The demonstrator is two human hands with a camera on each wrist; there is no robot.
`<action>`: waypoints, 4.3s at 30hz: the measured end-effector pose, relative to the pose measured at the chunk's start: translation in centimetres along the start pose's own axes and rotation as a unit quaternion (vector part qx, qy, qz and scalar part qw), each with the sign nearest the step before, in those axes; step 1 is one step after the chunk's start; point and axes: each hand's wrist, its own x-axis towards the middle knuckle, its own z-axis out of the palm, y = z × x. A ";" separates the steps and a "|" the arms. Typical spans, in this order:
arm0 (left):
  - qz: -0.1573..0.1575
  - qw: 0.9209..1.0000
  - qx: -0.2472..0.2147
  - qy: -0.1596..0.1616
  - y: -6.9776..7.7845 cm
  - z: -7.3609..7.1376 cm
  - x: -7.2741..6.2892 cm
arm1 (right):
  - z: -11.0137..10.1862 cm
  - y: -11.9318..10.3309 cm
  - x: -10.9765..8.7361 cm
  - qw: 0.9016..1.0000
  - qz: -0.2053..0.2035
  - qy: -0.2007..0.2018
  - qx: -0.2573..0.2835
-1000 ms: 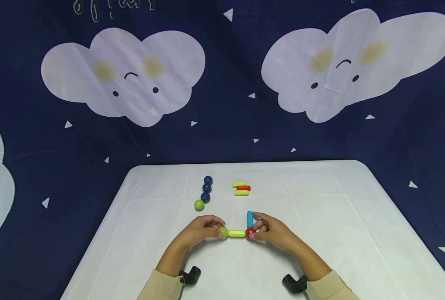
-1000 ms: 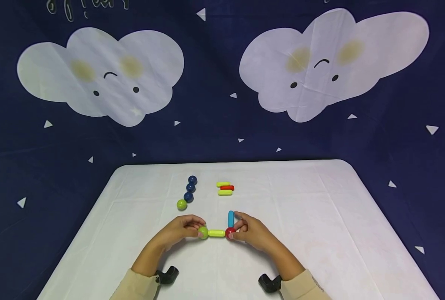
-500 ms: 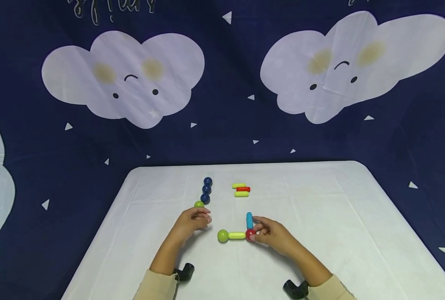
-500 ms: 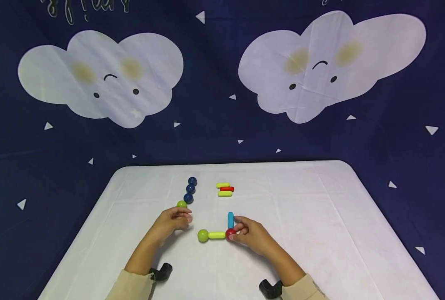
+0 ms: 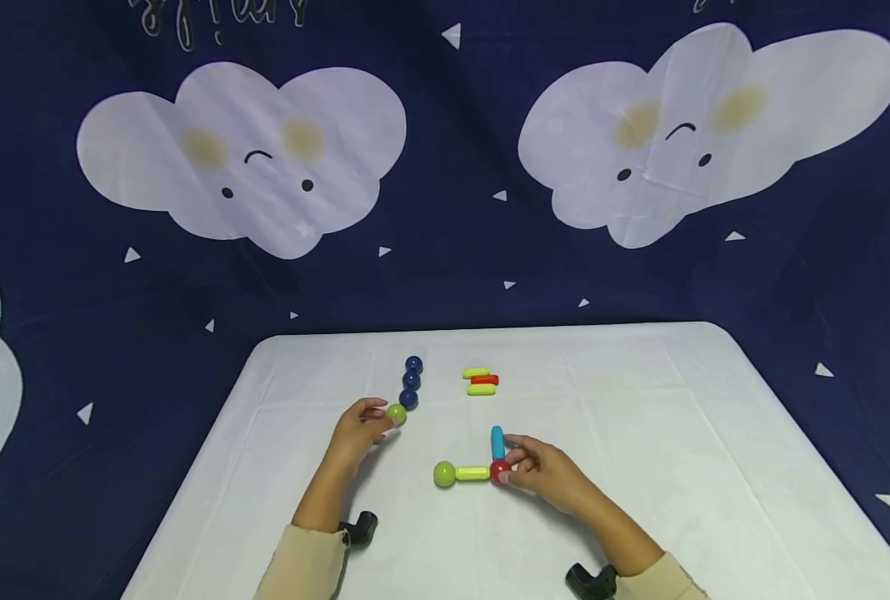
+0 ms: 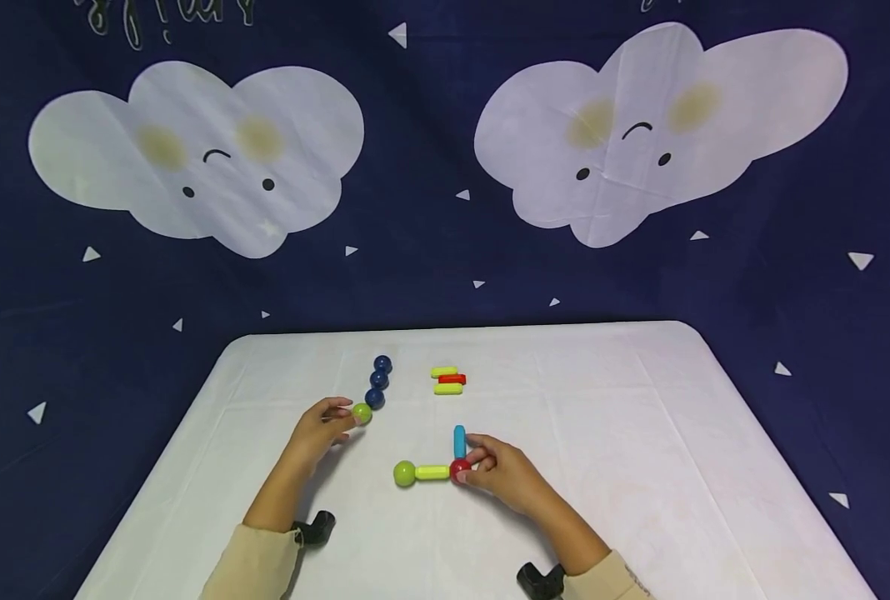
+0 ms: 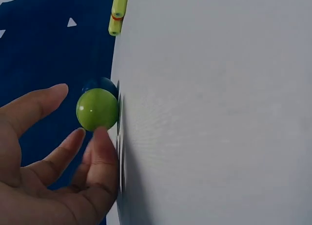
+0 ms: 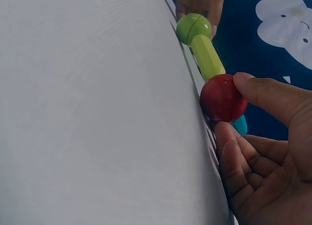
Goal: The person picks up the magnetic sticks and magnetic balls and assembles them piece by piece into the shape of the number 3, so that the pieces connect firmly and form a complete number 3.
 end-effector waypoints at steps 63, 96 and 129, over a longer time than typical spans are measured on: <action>-0.008 0.974 0.169 -0.150 3.6 6.0 0.6 | 0.2 0.2 0.0 1.000 -0.010 0.011 0.018; -0.006 0.945 0.247 -0.215 7.3 9.6 3.0 | -0.1 0.1 -0.1 1.000 -0.016 0.000 0.018; 0.029 0.942 0.241 -0.234 7.3 11.7 2.2 | -0.1 0.3 0.1 1.000 -0.022 -0.007 0.016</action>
